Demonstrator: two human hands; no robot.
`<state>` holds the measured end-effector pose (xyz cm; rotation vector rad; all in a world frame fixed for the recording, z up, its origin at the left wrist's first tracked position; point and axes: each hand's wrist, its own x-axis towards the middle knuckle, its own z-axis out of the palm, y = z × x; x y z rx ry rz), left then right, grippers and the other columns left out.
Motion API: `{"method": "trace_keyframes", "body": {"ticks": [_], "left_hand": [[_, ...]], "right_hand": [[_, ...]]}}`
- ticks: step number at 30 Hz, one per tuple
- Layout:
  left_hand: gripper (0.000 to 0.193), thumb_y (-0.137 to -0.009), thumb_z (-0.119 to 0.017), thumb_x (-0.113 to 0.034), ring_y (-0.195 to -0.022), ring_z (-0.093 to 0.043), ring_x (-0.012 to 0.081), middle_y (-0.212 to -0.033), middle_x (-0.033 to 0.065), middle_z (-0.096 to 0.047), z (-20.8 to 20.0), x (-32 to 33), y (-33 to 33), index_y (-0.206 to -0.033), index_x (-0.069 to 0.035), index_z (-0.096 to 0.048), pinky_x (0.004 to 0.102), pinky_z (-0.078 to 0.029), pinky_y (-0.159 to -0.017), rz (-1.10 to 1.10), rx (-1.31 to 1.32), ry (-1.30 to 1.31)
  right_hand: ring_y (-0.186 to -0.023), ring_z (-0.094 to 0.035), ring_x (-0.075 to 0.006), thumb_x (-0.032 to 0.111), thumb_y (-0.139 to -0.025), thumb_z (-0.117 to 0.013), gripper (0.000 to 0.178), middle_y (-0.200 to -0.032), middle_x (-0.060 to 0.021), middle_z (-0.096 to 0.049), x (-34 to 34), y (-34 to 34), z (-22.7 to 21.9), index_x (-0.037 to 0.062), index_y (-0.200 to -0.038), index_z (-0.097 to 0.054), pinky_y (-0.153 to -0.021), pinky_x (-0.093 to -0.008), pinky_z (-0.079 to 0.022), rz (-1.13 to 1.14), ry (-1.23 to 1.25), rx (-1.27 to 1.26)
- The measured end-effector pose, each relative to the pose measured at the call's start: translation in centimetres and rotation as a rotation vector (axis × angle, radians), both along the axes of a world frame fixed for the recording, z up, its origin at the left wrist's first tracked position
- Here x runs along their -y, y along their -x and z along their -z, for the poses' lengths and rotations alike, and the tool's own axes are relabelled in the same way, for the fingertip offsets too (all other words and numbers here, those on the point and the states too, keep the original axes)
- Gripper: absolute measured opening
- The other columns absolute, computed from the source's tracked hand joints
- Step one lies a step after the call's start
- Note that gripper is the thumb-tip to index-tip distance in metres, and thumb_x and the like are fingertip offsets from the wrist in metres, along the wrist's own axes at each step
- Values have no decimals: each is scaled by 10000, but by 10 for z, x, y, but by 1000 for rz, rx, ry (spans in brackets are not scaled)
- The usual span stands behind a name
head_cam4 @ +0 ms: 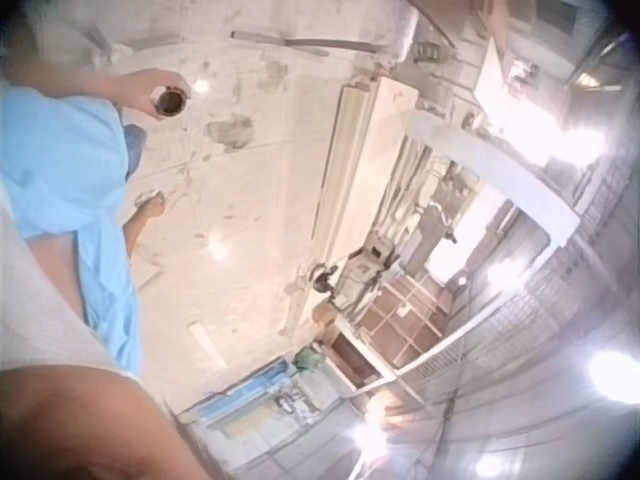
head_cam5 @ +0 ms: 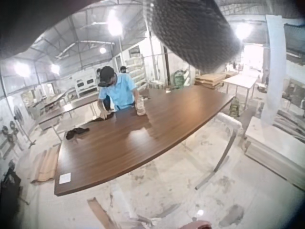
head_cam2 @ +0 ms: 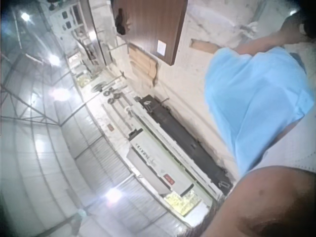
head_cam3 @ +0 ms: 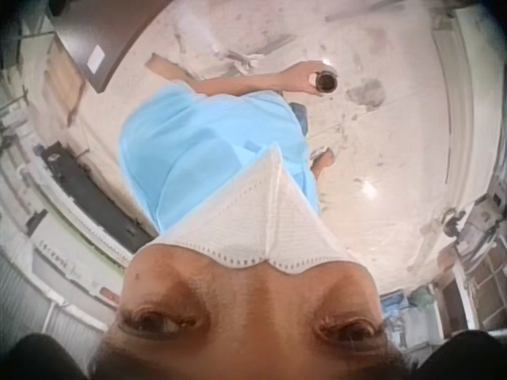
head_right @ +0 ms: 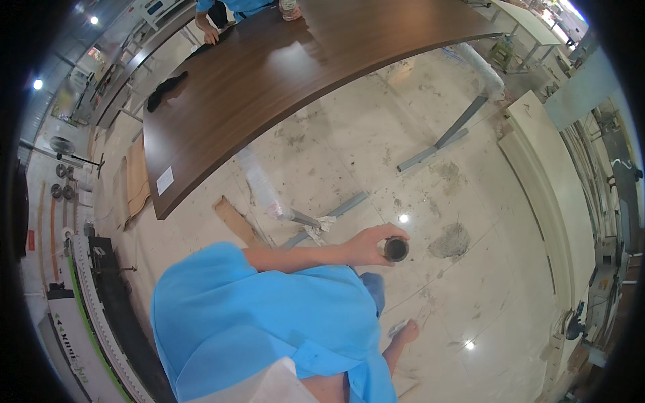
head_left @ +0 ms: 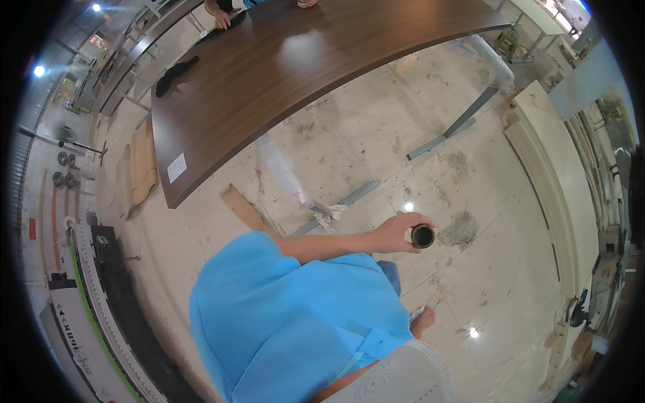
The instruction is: The person applies a dark liquid finish to the edges of a large wooden tabletop using a small brush and a container. They repeatedly dip the brush and wipe the edges, then wipe the surface with a cloth. The person also moves the tabletop and uses a roller on the floor nearby.
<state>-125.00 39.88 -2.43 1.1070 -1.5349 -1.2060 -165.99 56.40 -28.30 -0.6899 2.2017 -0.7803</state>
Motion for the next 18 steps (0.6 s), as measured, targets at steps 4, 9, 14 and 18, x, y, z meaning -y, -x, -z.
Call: {"method": "trace_keyframes", "body": {"ticks": [4, 9, 14, 18], "left_hand": [[674, -773, -908, -128, -1322, -605, 260, -1404, 44, -644, -10, 79, 16, -1388, -166, -633, 406, -485, -1125, 30, 57, 10], [658, -785, -894, -134, -1333, -596, 282, -1410, 50, -642, -7, 164, 41, -1388, -187, -638, 417, -485, -1130, -33, 38, 22], [660, -768, -897, -125, -1302, -623, 274, -1397, 77, -653, 1, 244, 77, -1377, -137, -644, 404, -498, -1120, -167, 31, -18], [652, -766, -896, -81, -1263, -642, 235, -1356, 90, -675, -11, 324, 100, -1370, -94, -650, 374, -490, -1104, -185, 67, -93]], "right_hand": [[-908, -715, -379, 289, -876, -702, 392, -944, -255, -742, -22, 29, 23, -88, -974, -746, -779, -514, -536, -168, -418, -57], [-941, -720, -399, 295, -896, -662, 395, -980, -275, -744, 34, 60, 61, -83, -972, -748, -793, -534, -538, -656, -682, -191], [-975, -725, -419, 302, -916, -622, 403, -1015, -294, -745, 190, 103, 110, -77, -970, -750, -807, -554, -541, -1143, -502, -622], [-914, -695, -438, 297, -933, -626, 386, -961, -280, -741, 394, 132, 85, -72, -934, -739, -810, -561, -517, -313, -62, -287]]}}
